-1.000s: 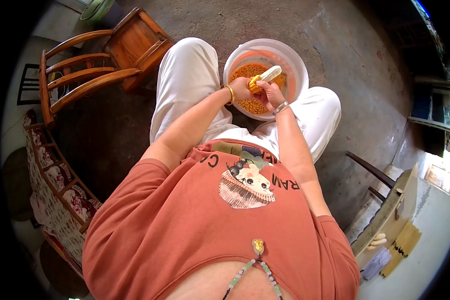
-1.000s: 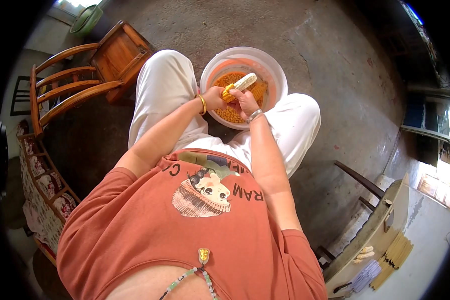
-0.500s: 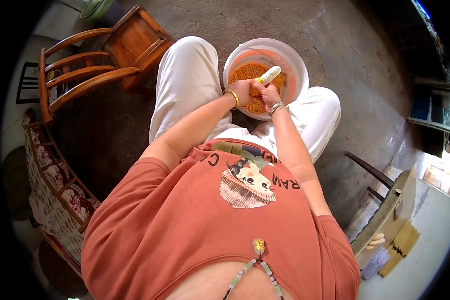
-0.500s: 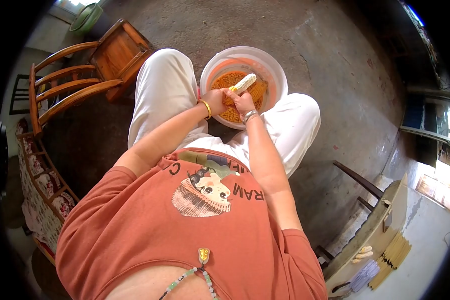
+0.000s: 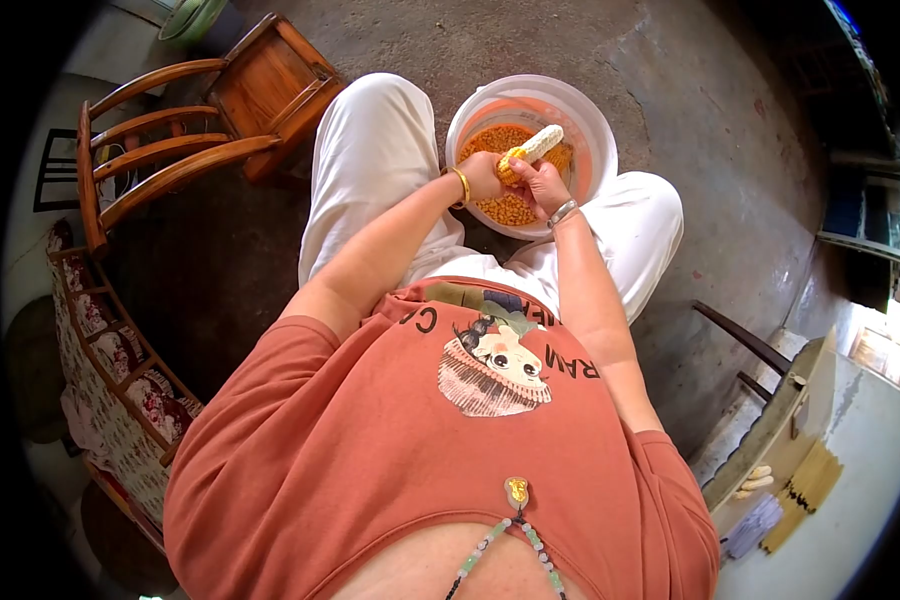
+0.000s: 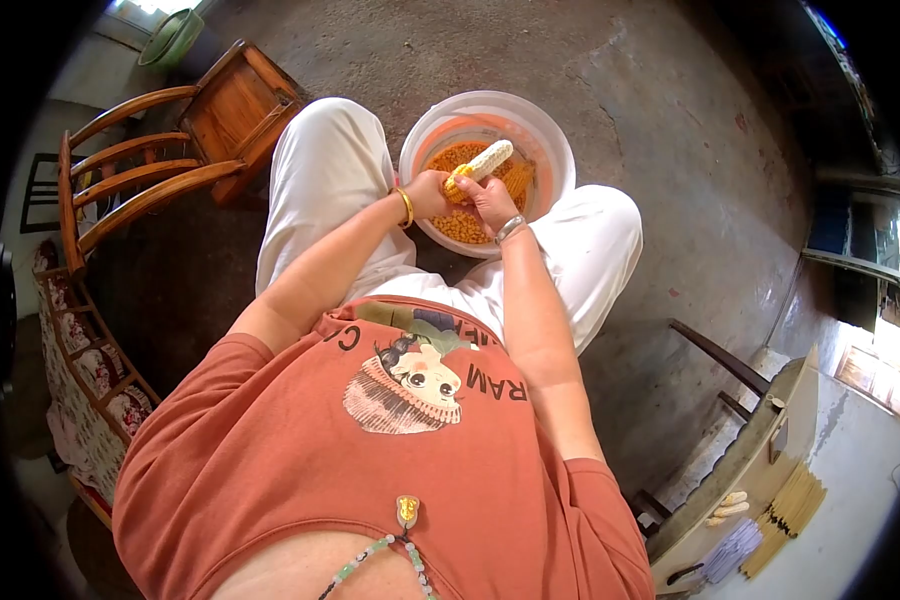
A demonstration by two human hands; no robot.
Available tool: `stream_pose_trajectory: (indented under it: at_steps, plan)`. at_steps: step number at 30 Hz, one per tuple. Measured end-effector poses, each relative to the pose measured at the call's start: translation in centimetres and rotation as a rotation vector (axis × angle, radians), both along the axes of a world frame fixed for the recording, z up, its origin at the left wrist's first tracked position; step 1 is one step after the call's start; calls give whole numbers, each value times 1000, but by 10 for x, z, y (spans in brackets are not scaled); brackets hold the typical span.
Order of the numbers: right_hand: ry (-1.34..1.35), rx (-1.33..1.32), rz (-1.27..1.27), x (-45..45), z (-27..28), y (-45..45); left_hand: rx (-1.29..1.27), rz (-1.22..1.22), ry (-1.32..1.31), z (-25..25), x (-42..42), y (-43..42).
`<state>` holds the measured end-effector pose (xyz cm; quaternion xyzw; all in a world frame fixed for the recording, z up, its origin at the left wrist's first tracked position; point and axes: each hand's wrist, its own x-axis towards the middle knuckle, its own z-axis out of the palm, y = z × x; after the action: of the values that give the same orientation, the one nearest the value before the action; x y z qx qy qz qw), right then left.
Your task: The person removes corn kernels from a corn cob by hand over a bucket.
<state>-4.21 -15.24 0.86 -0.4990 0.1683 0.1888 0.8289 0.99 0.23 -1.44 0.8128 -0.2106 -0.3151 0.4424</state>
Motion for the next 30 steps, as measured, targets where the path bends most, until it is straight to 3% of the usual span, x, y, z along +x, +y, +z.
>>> stream_pose_trajectory:
  at_steps: [6,9,13,21,30]
  plan:
    - [10,65,-36,0,0,-1,-17,21,33,6,-1,1]
    - [41,41,-71,-2,0,4,124,-9,-114,18,-7,-1]
    - [95,-56,-110,-3,-2,6,215,-3,-97,42,-13,-4]
    - [32,-15,-25,0,-1,1,80,-6,62,17,1,0]
    - [121,46,-129,0,-1,5,194,11,-115,38,-13,-3]
